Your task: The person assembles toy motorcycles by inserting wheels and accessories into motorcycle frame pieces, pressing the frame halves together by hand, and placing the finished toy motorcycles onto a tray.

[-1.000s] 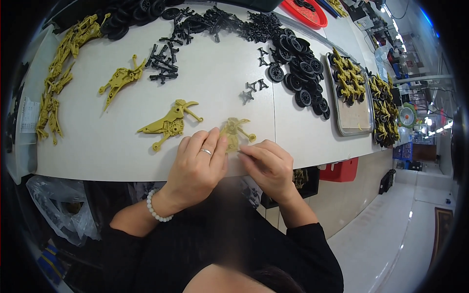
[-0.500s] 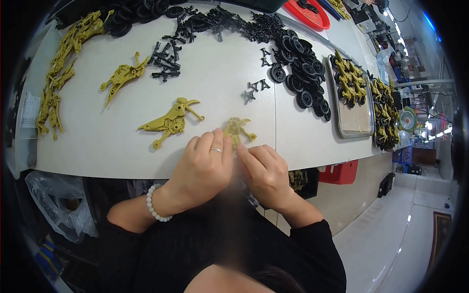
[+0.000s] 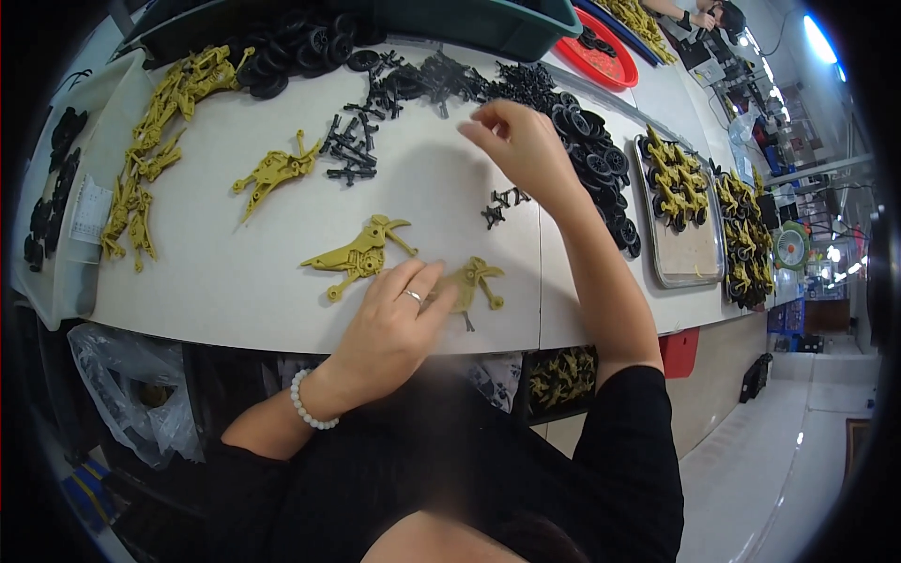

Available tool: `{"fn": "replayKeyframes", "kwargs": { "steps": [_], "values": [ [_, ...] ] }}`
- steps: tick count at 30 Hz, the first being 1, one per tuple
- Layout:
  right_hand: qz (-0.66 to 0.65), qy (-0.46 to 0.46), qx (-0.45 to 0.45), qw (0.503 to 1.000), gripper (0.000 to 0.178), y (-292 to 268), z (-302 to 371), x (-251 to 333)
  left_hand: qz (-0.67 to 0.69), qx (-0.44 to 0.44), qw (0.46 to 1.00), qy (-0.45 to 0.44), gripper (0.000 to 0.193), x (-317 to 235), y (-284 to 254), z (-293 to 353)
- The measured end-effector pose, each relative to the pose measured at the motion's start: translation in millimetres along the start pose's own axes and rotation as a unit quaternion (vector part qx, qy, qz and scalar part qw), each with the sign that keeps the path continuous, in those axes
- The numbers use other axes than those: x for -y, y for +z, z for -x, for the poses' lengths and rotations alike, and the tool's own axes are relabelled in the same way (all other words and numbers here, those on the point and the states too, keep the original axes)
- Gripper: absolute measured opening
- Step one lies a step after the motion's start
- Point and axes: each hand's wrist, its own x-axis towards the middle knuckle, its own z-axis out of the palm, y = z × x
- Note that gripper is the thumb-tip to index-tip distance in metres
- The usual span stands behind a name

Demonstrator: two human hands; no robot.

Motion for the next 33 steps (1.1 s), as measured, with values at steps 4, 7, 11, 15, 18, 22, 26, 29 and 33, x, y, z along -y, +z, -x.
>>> {"fn": "replayKeyframes", "kwargs": {
  "steps": [4, 7, 11, 15, 18, 22, 26, 29, 33],
  "values": [
    [0.036, 0.003, -0.017, 0.999, 0.040, 33, -44, -14, 0.033, -0.001, 0.999, -0.003, 0.034, 3, 2, 3],
    [0.027, -0.008, 0.007, 1.000, 0.040, 33, -50, -18, 0.053, 0.001, 0.999, -0.009, 0.034, 2, 3, 3],
    [-0.050, 0.015, 0.016, 0.999, 0.031, 14, -28, -15, 0.072, 0.004, 0.997, -0.017, 0.035, 4, 2, 4],
    [-0.143, 0.086, 0.115, 0.979, 0.019, -13, 15, -3, 0.088, 0.009, 0.996, -0.023, 0.034, 6, -1, 4],
    [-0.248, 0.105, 0.239, 0.933, 0.015, -26, 57, -8, 0.084, 0.027, 0.996, -0.021, 0.034, 6, -1, 1],
    [-0.220, 0.028, 0.293, 0.930, 0.015, -36, 80, 8, 0.087, 0.036, 0.996, -0.011, 0.039, 7, -3, -1],
    [-0.176, 0.026, 0.296, 0.938, 0.014, -36, 84, 10, 0.091, 0.040, 0.995, -0.017, 0.040, 6, -2, 1],
    [-0.173, -0.001, 0.288, 0.942, 0.013, -32, 85, 7, 0.109, 0.033, 0.993, -0.035, 0.041, 3, -2, 2],
    [-0.142, -0.025, 0.294, 0.945, 0.012, -29, 83, 6, 0.109, 0.030, 0.993, -0.042, 0.041, 4, -1, 3]
  ]
}}
